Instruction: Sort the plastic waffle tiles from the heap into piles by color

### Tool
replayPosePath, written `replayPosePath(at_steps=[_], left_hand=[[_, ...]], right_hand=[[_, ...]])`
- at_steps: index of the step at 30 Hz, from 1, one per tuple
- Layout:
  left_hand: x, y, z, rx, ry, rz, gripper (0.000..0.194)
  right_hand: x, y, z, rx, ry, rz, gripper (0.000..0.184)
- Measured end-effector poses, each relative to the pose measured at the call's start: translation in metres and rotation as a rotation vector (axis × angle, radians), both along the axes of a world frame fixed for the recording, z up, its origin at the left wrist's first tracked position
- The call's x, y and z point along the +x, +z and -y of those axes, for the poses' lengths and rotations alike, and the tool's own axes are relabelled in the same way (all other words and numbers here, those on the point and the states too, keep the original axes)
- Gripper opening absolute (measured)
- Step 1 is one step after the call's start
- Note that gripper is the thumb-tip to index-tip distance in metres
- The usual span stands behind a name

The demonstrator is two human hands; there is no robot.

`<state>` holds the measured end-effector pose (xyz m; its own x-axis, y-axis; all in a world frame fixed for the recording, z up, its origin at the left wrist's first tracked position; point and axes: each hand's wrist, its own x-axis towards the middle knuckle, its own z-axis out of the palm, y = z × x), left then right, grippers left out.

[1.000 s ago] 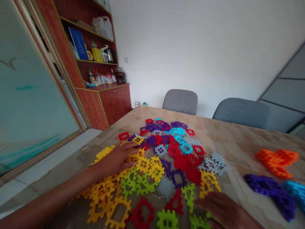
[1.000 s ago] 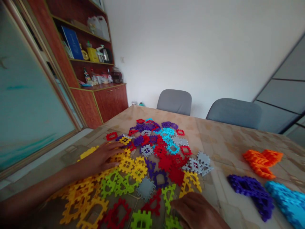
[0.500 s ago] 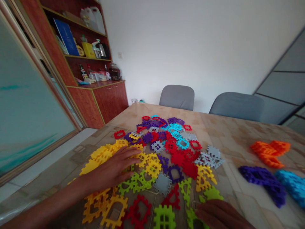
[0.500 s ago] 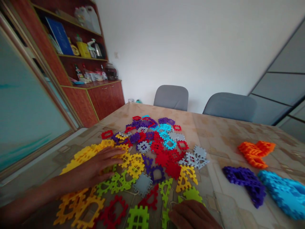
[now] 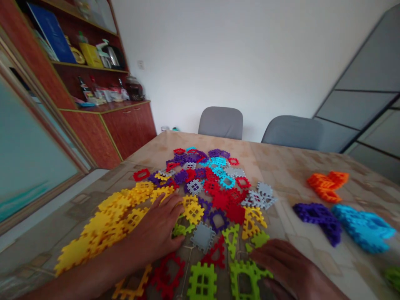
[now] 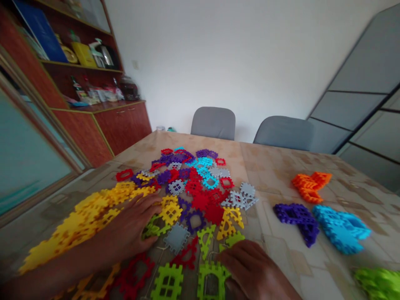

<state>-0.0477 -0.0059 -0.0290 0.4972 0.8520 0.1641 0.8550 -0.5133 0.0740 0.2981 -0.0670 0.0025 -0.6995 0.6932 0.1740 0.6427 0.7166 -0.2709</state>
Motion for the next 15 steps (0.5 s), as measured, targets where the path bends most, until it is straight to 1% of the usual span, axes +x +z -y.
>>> replayPosePath(at_steps=[2, 4, 7, 9, 12, 15], left_hand=[[-0.005, -0.001, -0.005, 0.056, -0.004, 0.058, 0.046], [-0.014, -0.001, -0.009, 0.076, 0.004, 0.125, 0.042], [-0.028, -0.002, -0.013, 0.018, 0.064, 0.240, 0.039], [-0.034, -0.001, -0.015, -0.048, 0.105, 0.320, 0.042], [-0.035, 0.009, -0.015, -0.142, 0.129, 0.412, 0.048], [-0.026, 0.028, -0.009, -0.211, 0.119, 0.489, 0.049]], right_hand=[[0.007, 0.000, -0.004, 0.041, -0.053, -0.059, 0.036], [0.015, -0.002, -0.007, 0.085, -0.103, -0.109, 0.034], [0.025, -0.002, -0.011, 0.108, -0.170, -0.132, 0.031], [0.031, 0.001, -0.012, 0.127, -0.208, -0.134, 0.029], [0.036, 0.008, -0.014, 0.191, -0.271, -0.151, 0.027], [0.033, 0.013, -0.013, 0.218, -0.305, -0.184, 0.026]])
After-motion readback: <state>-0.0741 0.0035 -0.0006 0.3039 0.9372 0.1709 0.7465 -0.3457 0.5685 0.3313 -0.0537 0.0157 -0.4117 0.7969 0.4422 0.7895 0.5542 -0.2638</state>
